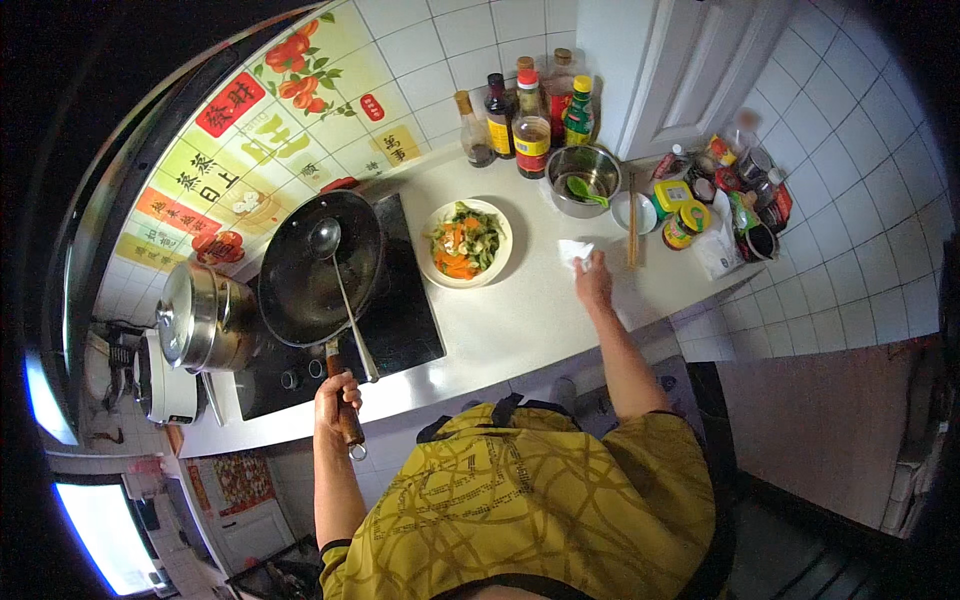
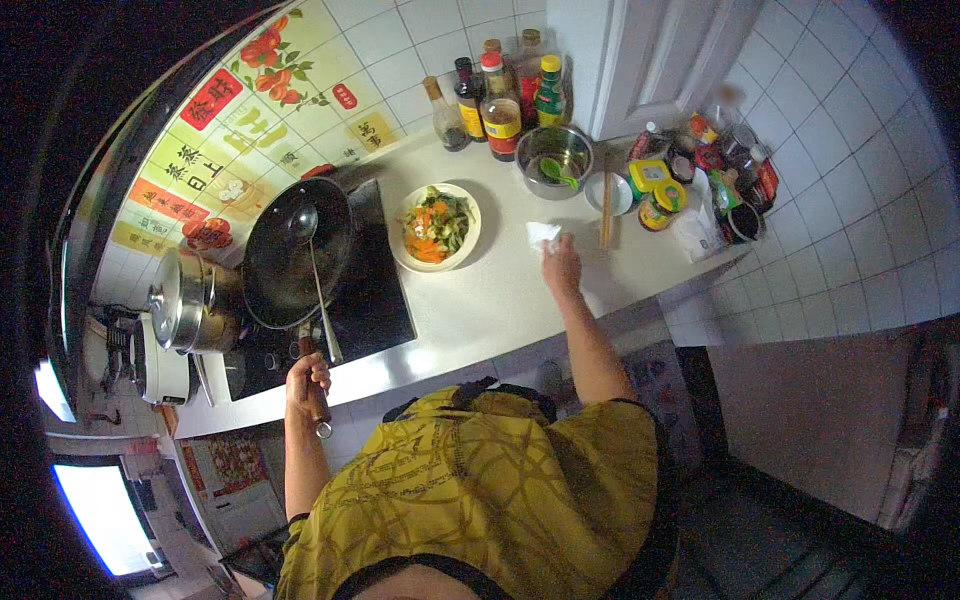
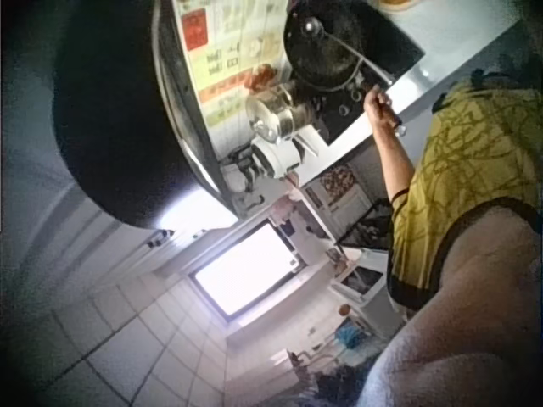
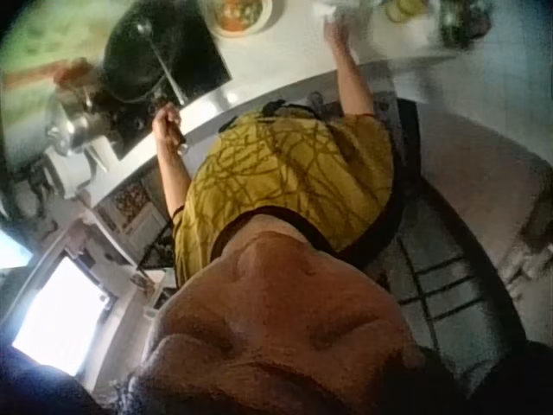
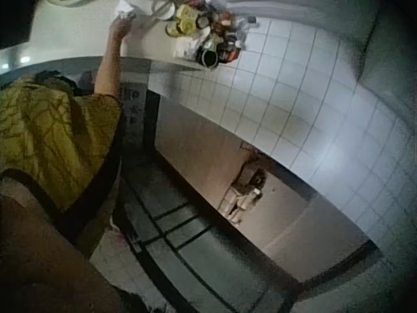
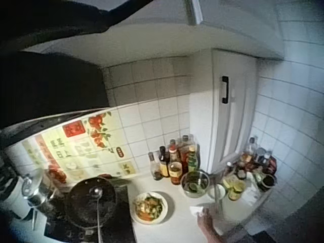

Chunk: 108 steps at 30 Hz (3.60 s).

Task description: The person stir-fries mixed vegetables in a wok on an electric stove, then transfers the cooked food into a white bowl. After serving, they rinse the wok with water and scrub it with a brush at the sink.

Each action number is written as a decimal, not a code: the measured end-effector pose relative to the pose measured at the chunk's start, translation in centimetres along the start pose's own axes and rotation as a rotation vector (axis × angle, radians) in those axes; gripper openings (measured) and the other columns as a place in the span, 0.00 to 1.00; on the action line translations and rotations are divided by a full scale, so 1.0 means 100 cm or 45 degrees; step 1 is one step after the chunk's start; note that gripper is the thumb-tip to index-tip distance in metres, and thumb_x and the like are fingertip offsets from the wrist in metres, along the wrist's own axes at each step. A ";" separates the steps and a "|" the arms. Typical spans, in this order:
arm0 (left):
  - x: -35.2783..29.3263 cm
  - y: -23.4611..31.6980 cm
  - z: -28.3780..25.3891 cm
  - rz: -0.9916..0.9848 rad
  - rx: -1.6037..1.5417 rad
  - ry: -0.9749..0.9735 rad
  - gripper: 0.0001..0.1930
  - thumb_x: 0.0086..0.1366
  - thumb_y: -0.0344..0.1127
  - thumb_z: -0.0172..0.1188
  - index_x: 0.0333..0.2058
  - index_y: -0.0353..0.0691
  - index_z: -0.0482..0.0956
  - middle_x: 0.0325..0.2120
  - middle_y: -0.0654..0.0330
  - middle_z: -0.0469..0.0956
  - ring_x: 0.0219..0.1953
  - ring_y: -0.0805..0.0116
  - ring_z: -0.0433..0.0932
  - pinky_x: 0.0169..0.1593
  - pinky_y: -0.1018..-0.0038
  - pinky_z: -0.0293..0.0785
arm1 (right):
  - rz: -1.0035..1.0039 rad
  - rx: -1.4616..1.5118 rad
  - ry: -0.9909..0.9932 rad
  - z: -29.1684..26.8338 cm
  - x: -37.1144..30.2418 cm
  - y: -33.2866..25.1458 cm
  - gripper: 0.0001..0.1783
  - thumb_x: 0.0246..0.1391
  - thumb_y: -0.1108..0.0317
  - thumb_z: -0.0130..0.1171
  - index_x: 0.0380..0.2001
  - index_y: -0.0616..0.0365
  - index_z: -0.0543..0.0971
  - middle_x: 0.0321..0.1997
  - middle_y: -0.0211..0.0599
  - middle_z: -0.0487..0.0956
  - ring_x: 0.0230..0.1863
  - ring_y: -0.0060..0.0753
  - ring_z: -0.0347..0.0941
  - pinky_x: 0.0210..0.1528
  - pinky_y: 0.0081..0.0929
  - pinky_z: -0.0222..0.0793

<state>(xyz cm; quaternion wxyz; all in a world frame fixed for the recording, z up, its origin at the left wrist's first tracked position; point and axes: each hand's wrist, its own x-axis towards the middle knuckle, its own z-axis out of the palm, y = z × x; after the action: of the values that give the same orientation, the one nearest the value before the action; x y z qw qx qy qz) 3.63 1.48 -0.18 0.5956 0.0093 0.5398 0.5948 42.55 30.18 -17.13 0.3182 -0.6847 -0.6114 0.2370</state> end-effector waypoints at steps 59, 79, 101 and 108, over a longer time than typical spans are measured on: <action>-0.004 -0.002 0.014 0.023 0.050 0.038 0.07 0.57 0.34 0.52 0.22 0.46 0.64 0.14 0.72 0.60 0.13 0.83 0.60 0.17 0.83 0.61 | 0.632 0.966 -0.547 0.010 -0.028 -0.052 0.12 0.55 0.67 0.44 0.37 0.66 0.66 0.27 0.47 0.76 0.20 0.36 0.76 0.18 0.25 0.75; -0.002 -0.008 0.026 0.183 0.084 0.172 0.05 0.59 0.35 0.51 0.28 0.43 0.67 0.12 0.70 0.61 0.12 0.82 0.60 0.13 0.84 0.59 | 0.395 -0.379 0.175 -0.103 0.018 0.102 0.20 0.43 0.60 0.57 0.39 0.59 0.70 0.41 0.48 0.71 0.46 0.51 0.65 0.48 0.42 0.61; -0.002 0.004 0.024 0.152 0.078 0.002 0.08 0.61 0.36 0.51 0.24 0.44 0.65 0.11 0.69 0.61 0.12 0.81 0.60 0.13 0.83 0.59 | -0.307 0.003 0.590 -0.139 -0.059 0.011 0.15 0.46 0.69 0.55 0.40 0.59 0.71 0.41 0.47 0.73 0.44 0.48 0.67 0.46 0.41 0.63; 0.000 -0.004 0.020 0.238 0.165 0.021 0.13 0.60 0.34 0.52 0.18 0.46 0.62 0.10 0.70 0.60 0.12 0.80 0.59 0.14 0.82 0.56 | -0.313 0.142 0.544 -0.141 -0.129 -0.023 0.11 0.47 0.70 0.55 0.36 0.58 0.72 0.37 0.42 0.74 0.40 0.45 0.70 0.43 0.36 0.65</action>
<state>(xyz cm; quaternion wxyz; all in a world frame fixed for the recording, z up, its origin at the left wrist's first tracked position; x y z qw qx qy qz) 5.17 2.60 0.38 0.5312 0.0933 0.5787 0.6118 49.27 15.53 -6.59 0.5040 -0.6211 -0.5949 0.0797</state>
